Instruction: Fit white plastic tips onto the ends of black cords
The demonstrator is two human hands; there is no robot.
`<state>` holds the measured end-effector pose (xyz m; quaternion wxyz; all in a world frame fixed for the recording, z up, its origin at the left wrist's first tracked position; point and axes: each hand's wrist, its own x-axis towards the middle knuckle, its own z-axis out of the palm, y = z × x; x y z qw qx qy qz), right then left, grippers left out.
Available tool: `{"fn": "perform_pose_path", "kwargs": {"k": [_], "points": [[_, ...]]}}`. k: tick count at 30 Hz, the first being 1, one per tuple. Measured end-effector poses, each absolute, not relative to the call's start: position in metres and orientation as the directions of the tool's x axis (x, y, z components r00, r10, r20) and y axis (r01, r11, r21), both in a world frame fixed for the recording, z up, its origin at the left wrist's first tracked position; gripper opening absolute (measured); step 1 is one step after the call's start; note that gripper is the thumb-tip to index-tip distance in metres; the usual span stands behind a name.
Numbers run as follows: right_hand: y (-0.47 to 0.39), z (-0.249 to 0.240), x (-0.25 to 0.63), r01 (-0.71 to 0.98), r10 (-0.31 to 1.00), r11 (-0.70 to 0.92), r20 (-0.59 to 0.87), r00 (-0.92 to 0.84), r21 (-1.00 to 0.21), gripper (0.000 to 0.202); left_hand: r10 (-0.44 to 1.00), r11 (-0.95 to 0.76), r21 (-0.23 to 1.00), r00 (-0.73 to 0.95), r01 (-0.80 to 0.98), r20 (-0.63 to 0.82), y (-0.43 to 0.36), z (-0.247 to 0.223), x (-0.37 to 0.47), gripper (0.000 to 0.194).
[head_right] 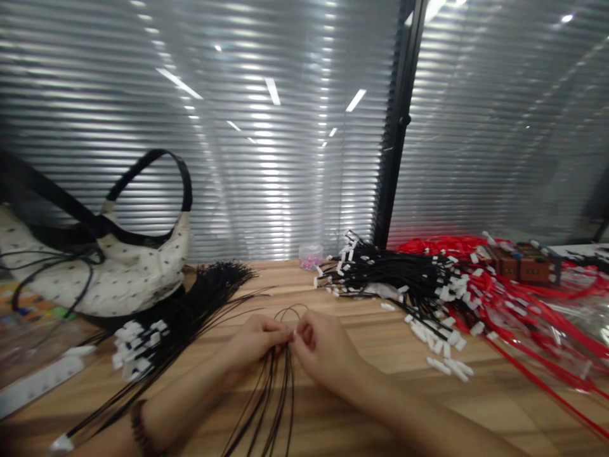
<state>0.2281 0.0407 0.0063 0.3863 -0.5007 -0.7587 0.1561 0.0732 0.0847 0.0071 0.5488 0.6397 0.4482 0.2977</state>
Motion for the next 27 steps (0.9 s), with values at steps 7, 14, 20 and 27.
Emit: {"fn": "perform_pose_path", "kwargs": {"k": [7, 14, 20, 27], "points": [[0.042, -0.022, 0.225, 0.439, 0.925, 0.355, 0.242, -0.293, -0.825, 0.018, 0.902, 0.074, 0.982, 0.409, 0.174, -0.14, 0.093, -0.001, 0.071, 0.024], [0.049, -0.028, 0.225, 0.244, 0.934, 0.273, 0.195, -0.301, -0.931, 0.021, 0.895, 0.061, 0.979, 0.423, 0.195, -0.14, 0.09, 0.003, 0.072, 0.027], [0.049, -0.028, 0.222, 0.295, 0.955, 0.22, 0.144, -0.259, -0.93, 0.02, 0.905, 0.054, 0.976, 0.403, 0.211, -0.137, 0.089, 0.003, 0.072, 0.027], [0.045, -0.025, 0.221, 0.356, 0.972, 0.21, 0.154, -0.18, -0.91, 0.014, 0.891, 0.054, 0.975, 0.431, 0.217, -0.145, 0.088, 0.006, 0.073, 0.03]]}}
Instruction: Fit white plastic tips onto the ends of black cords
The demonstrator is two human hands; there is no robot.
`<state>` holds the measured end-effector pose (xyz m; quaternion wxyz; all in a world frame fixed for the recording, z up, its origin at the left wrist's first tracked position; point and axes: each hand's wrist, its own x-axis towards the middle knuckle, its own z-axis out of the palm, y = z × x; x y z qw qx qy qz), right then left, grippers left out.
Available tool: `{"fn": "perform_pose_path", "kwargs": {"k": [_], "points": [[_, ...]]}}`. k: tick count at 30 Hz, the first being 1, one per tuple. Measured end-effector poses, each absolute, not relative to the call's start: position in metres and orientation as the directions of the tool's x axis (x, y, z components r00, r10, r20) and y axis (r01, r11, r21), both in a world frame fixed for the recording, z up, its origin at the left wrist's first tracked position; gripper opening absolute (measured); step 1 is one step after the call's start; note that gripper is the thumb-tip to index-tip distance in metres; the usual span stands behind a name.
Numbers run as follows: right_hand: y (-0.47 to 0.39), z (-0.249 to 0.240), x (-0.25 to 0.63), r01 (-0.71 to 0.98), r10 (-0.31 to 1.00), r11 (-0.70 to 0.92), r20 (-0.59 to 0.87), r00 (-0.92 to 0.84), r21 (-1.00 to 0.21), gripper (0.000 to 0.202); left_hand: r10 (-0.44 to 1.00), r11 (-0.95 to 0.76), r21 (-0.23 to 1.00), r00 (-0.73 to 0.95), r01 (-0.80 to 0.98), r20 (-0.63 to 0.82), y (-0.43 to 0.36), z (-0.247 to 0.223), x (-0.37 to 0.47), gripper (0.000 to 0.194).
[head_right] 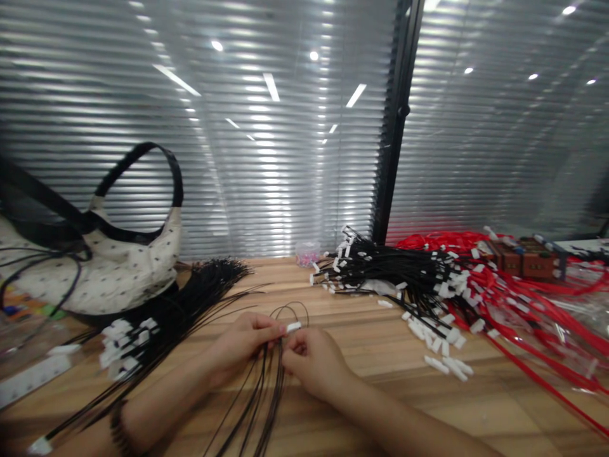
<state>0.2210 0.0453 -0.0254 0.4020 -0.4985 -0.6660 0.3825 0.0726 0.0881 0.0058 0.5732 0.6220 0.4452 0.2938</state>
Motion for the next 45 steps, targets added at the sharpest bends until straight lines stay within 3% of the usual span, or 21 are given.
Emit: {"fn": "perform_pose_path", "kwargs": {"k": [4, 8, 11, 13, 17, 24, 27, 29, 32, 34, 38, 45], "points": [[0.043, -0.024, 0.224, 0.362, 0.989, 0.105, 0.061, -0.131, -0.926, 0.006, 0.899, 0.051, 0.977, 0.416, 0.208, -0.136, 0.088, 0.005, 0.073, 0.031], [0.045, -0.006, 0.24, 0.335, 0.991, -0.003, -0.047, -0.122, -0.942, 0.015, 0.913, 0.088, 0.982, 0.381, 0.168, -0.148, 0.088, 0.006, 0.073, 0.027], [0.049, 0.025, 0.262, 0.184, 0.988, 0.079, 0.052, -0.148, -0.98, 0.021, 0.914, 0.128, 0.98, 0.366, 0.151, -0.175, 0.089, 0.006, 0.073, 0.024], [0.05, 0.049, 0.278, 0.026, 0.984, 0.084, 0.078, -0.163, -0.996, 0.011, 0.916, 0.138, 0.978, 0.356, 0.156, -0.186, 0.089, 0.006, 0.073, 0.024], [0.043, 0.084, 0.302, -0.172, 0.972, 0.12, 0.151, -0.178, -0.978, 0.013, 0.916, 0.148, 0.976, 0.349, 0.163, -0.197, 0.09, 0.005, 0.073, 0.023], [0.035, 0.103, 0.317, -0.202, 0.945, 0.289, 0.313, -0.099, -0.936, 0.018, 0.906, 0.222, 0.967, 0.34, 0.122, -0.251, 0.093, 0.005, 0.072, 0.022], [0.041, 0.093, 0.307, -0.105, 0.963, 0.224, 0.237, -0.127, -0.969, 0.033, 0.906, 0.246, 0.966, 0.336, 0.083, -0.259, 0.095, 0.005, 0.072, 0.023], [0.044, 0.075, 0.293, 0.094, 0.974, 0.146, 0.127, -0.186, -0.985, 0.041, 0.902, 0.253, 0.966, 0.35, 0.048, -0.254, 0.095, 0.005, 0.072, 0.024], [0.046, 0.038, 0.267, 0.427, 0.962, 0.23, 0.137, -0.237, -0.875, 0.043, 0.902, 0.261, 0.965, 0.353, 0.016, -0.25, 0.095, 0.005, 0.072, 0.023], [0.044, 0.016, 0.253, 0.538, 0.948, 0.289, 0.157, -0.279, -0.792, 0.04, 0.902, 0.268, 0.963, 0.351, 0.0, -0.251, 0.095, 0.005, 0.072, 0.022], [0.04, -0.007, 0.242, 0.607, 0.941, 0.321, 0.172, -0.291, -0.727, 0.037, 0.894, 0.296, 0.955, 0.356, -0.011, -0.273, 0.095, 0.007, 0.071, 0.023], [0.039, -0.007, 0.243, 0.616, 0.951, 0.303, 0.19, -0.243, -0.728, 0.037, 0.892, 0.299, 0.954, 0.35, 0.012, -0.284, 0.092, 0.011, 0.071, 0.019]]}}
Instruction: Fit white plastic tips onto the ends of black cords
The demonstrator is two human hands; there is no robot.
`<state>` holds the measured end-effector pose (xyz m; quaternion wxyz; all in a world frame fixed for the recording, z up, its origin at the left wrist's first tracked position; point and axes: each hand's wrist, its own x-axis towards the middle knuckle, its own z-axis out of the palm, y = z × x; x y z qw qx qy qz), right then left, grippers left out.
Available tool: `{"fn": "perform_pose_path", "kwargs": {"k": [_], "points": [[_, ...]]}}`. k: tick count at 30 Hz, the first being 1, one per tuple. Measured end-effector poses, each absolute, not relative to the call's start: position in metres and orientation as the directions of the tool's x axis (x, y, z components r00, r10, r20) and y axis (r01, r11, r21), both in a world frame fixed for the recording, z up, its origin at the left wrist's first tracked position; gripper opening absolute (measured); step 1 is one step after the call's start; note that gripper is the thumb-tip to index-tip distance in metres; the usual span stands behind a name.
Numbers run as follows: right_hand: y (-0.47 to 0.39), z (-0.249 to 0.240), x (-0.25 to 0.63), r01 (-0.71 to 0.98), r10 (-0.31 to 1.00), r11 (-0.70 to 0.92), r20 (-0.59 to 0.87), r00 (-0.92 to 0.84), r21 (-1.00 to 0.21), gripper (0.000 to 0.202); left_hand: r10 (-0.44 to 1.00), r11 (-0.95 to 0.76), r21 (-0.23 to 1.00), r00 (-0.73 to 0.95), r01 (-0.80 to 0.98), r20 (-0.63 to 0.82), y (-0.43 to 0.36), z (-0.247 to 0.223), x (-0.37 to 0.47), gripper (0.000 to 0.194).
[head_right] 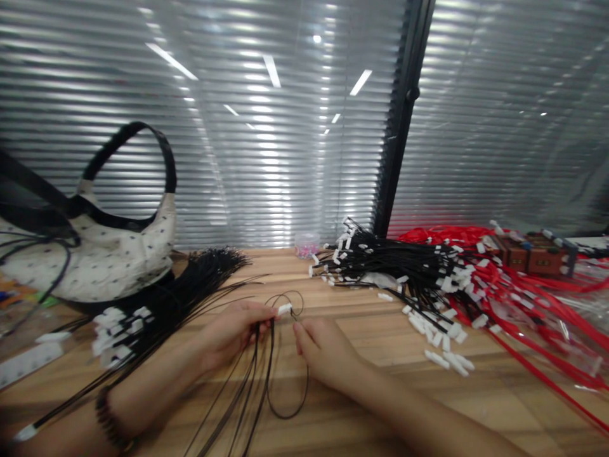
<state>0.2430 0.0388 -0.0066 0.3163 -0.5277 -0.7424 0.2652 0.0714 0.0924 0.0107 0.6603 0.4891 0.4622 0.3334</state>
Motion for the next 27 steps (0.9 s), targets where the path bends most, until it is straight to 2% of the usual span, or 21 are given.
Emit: {"fn": "perform_pose_path", "kwargs": {"k": [8, 27], "points": [[0.035, -0.011, 0.239, 0.641, 0.946, 0.324, 0.255, -0.202, -0.696, 0.038, 0.898, 0.286, 0.958, 0.352, -0.012, -0.264, 0.093, 0.009, 0.073, 0.022], [0.032, -0.012, 0.227, 0.788, 0.968, 0.217, 0.23, -0.099, -0.576, 0.039, 0.942, 0.163, 0.982, 0.281, 0.092, -0.183, 0.089, 0.003, 0.076, 0.024]]}}
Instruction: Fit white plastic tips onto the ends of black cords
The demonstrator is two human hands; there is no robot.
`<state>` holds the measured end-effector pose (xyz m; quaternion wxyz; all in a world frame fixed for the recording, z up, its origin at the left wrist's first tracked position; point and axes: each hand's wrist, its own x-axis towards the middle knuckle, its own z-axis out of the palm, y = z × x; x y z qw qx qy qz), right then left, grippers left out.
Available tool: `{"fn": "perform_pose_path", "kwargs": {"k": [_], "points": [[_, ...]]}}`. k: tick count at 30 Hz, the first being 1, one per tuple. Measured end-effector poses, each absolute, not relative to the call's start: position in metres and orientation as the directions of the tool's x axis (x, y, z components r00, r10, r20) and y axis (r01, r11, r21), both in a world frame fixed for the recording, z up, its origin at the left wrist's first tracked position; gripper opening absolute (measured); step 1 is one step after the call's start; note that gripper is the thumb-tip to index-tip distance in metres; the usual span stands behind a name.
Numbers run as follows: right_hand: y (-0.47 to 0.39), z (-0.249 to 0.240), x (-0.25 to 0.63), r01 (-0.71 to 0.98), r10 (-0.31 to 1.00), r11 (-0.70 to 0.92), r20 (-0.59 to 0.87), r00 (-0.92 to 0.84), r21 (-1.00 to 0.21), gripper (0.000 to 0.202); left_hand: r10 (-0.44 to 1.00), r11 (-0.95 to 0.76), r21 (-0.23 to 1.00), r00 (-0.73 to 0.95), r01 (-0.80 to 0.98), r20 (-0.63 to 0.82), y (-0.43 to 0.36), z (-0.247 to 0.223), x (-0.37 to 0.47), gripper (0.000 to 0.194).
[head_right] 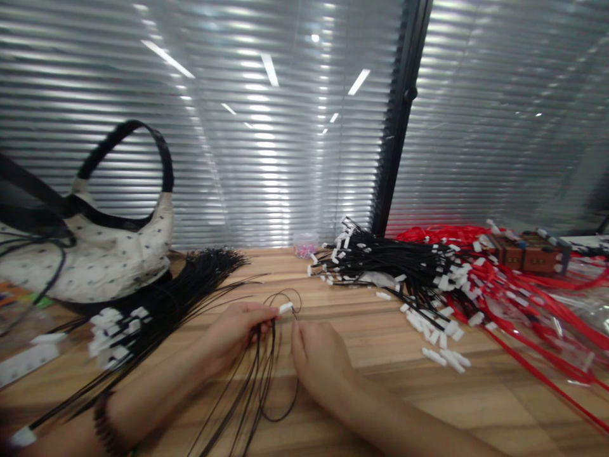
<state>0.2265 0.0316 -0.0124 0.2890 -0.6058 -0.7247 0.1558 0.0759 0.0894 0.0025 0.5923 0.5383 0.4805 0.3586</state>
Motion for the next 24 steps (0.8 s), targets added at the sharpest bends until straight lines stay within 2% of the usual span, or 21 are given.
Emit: {"fn": "perform_pose_path", "kwargs": {"k": [16, 19, 24], "points": [[0.0304, -0.0172, 0.2274, 0.805, 0.954, 0.259, 0.271, -0.127, -0.534, 0.038, 0.939, 0.135, 0.981, 0.297, 0.142, -0.172, 0.0875, 0.0043, 0.0769, 0.025], [0.033, -0.0175, 0.2292, 0.794, 0.928, 0.323, 0.337, -0.159, -0.514, 0.032, 0.928, 0.131, 0.983, 0.334, 0.129, -0.168, 0.087, 0.0072, 0.0763, 0.024], [0.039, -0.0129, 0.2339, 0.702, 0.818, 0.5, 0.544, -0.189, -0.507, 0.024, 0.883, 0.136, 0.978, 0.429, 0.159, -0.192, 0.0871, 0.0098, 0.0727, 0.022]]}}
